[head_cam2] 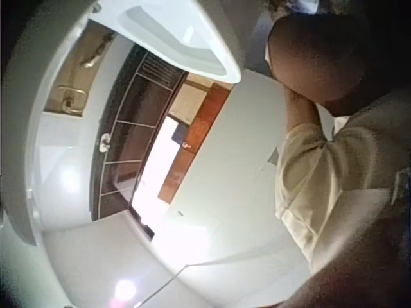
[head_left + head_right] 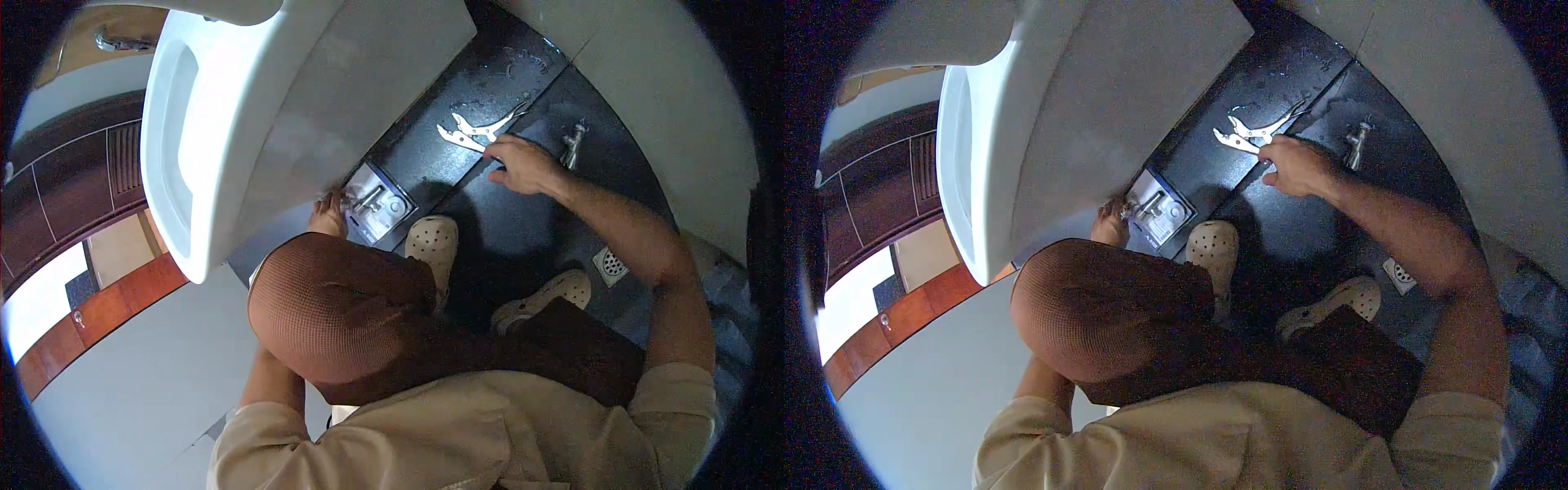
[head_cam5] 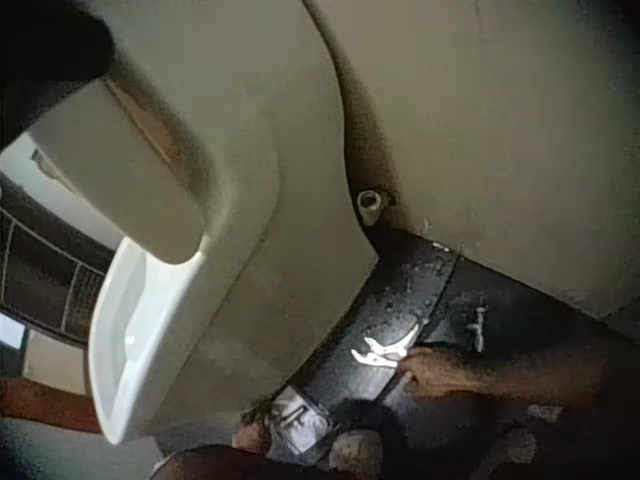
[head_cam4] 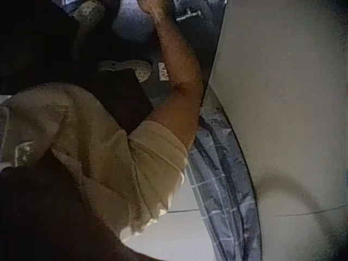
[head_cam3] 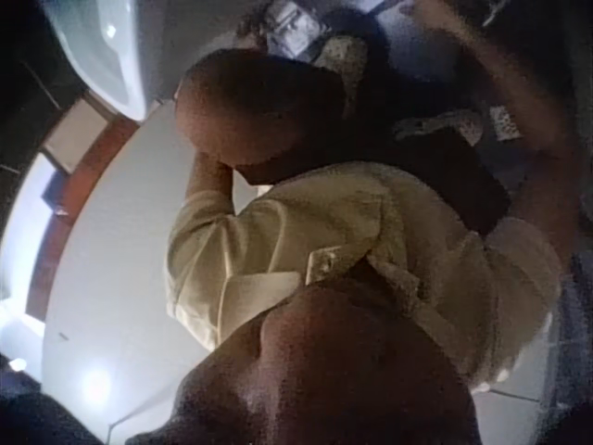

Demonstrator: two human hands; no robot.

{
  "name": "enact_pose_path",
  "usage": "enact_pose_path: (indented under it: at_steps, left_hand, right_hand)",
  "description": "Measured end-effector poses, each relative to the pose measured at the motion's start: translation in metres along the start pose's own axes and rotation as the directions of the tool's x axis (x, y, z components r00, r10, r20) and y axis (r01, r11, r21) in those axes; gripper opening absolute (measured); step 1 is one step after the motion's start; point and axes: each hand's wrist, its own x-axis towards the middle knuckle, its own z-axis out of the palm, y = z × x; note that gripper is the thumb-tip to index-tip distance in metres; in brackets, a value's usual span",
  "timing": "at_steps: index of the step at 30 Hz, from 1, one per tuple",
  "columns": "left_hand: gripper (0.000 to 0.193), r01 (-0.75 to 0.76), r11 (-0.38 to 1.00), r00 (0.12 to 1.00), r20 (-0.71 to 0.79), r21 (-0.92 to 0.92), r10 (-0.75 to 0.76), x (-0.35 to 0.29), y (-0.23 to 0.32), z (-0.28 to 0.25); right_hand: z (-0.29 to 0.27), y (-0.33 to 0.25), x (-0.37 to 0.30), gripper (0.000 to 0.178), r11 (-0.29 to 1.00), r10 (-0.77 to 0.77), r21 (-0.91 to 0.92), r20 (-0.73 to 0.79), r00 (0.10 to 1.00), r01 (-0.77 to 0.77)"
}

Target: Repairing or replacing a plumbing fixture behind a toilet using tools.

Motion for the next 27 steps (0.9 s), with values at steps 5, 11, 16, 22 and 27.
enact_pose_path:
  at_steps: [5, 11, 16, 22, 27]
  left_hand:
    - [0.046, 0.027, 0.998, 0.999, -0.033, 0.05, -0.026, 0.006, 0.002, 0.002]
    - [0.039, 0.115, 0.966, 0.987, 0.136, -0.231, -0.085, -0.003, 0.025, -0.089]
    - [0.035, 0.385, 0.393, 0.882, 0.459, -0.835, 0.11, 0.014, 0.058, -0.197]
    - [0.035, 0.397, -0.042, 0.756, 0.301, -0.917, 0.581, 0.035, 0.105, -0.284]
    - [0.037, 0.398, -0.061, 0.672, 0.245, -0.915, 0.699, 0.045, 0.126, -0.326]
  right_hand:
    - [-0.013, -0.018, 0.003, 0.036, 0.998, 0.061, 0.021, 0.091, 0.994, -0.064]
    - [-0.019, -0.035, 0.004, 0.034, 0.986, 0.075, 0.139, 0.146, 0.986, -0.096]
    - [-0.042, -0.062, 0.007, 0.045, 0.843, -0.164, 0.508, -0.065, 0.984, 0.174]
    - [-0.138, -0.153, -0.026, 0.048, 0.661, -0.289, 0.701, -0.09, 0.953, 0.267]
    - [-0.166, -0.159, -0.049, 0.04, 0.686, -0.314, 0.657, -0.12, 0.942, 0.313]
